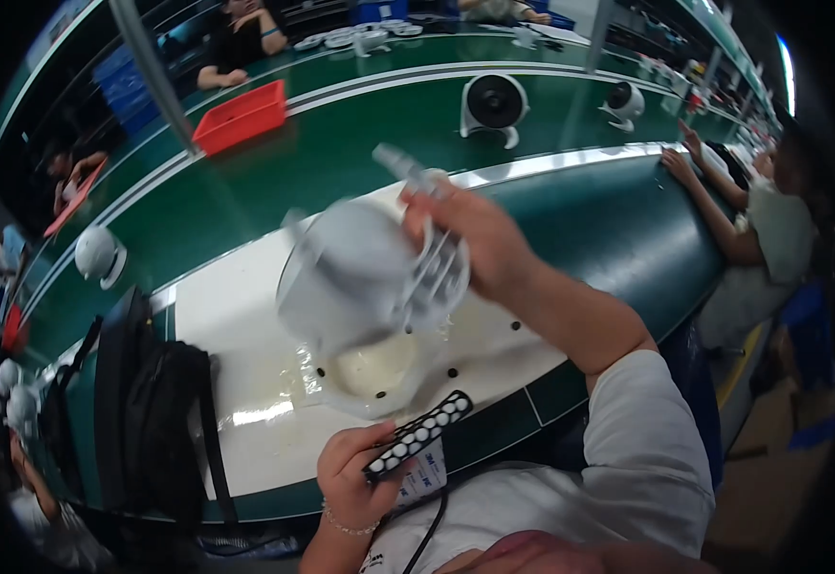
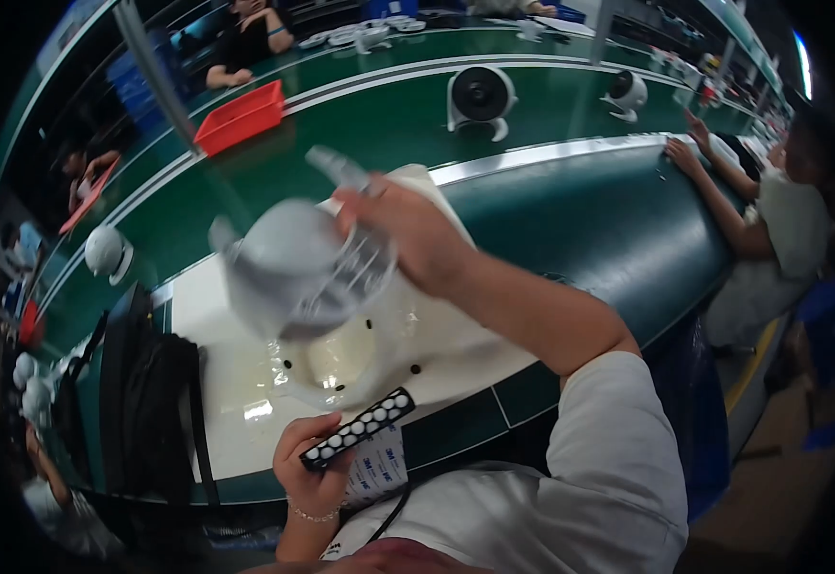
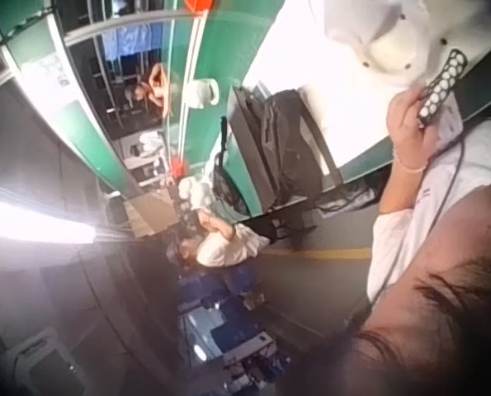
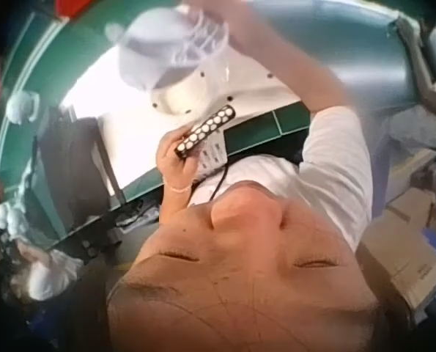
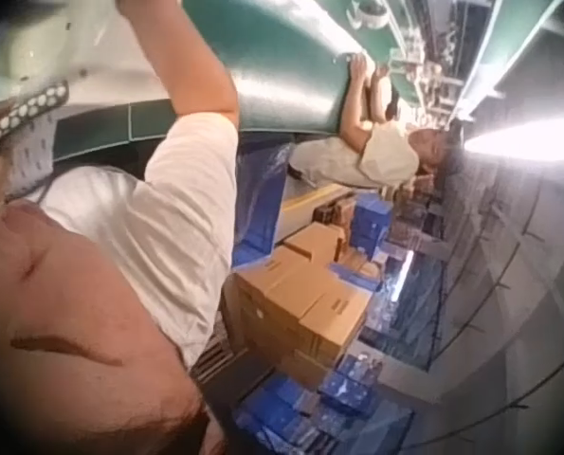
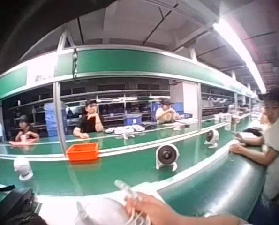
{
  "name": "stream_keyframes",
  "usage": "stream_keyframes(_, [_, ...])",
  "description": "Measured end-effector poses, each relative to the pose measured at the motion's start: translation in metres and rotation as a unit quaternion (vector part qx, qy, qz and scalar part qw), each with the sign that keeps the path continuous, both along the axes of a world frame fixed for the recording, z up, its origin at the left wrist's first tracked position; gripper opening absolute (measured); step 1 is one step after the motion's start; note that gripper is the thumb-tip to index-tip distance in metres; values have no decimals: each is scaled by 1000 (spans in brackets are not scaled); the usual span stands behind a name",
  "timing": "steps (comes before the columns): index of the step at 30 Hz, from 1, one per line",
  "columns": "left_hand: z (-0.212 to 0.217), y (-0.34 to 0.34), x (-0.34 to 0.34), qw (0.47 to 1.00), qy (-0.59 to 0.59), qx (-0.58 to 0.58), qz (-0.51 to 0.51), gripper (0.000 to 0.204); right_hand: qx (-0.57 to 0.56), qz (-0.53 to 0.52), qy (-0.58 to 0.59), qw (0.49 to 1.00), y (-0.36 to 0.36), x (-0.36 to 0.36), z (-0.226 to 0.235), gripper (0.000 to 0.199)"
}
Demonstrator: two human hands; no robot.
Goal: Assembling a spherical electronic device by attaching a black component strip to the housing on a factory assembly line.
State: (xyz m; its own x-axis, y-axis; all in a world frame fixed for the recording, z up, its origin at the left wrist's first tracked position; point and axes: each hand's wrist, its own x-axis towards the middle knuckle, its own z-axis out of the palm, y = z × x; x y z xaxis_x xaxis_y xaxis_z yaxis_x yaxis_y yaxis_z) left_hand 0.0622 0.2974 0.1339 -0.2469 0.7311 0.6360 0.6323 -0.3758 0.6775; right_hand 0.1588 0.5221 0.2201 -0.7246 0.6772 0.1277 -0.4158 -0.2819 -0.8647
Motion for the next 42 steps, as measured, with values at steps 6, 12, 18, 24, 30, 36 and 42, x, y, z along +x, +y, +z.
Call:
stream_keyframes(6, [-2, 3, 10, 998, -52, 20, 15, 25, 126, 66, -129, 981, -39, 21, -26, 33])
stream_keyframes(12, [0, 1, 13, 996, -74, 2, 42, 25, 168, 158, -219, 948, 30, 23, -38, 31])
stream_keyframes(18, [-10, -3, 15, 995, -92, -12, 45, 34, 490, -339, -408, 691, 196, 71, -106, 26])
stream_keyframes(24, [-26, -32, -7, 990, -5, -139, 25, 40, 449, -264, -627, 579, 283, 99, -113, 45])
stream_keyframes(30, [-17, -17, 20, 961, -169, -51, 213, 48, 429, -326, -720, 438, 321, 133, -107, 45])
stream_keyframes(36, [-34, -38, -11, 982, -4, -122, 141, 56, 406, -402, -708, 416, 327, 136, -117, 39])
stream_keyframes(42, [-83, -67, -14, 956, -190, -61, 215, 73, 332, -434, -707, 449, 337, 142, -115, 24])
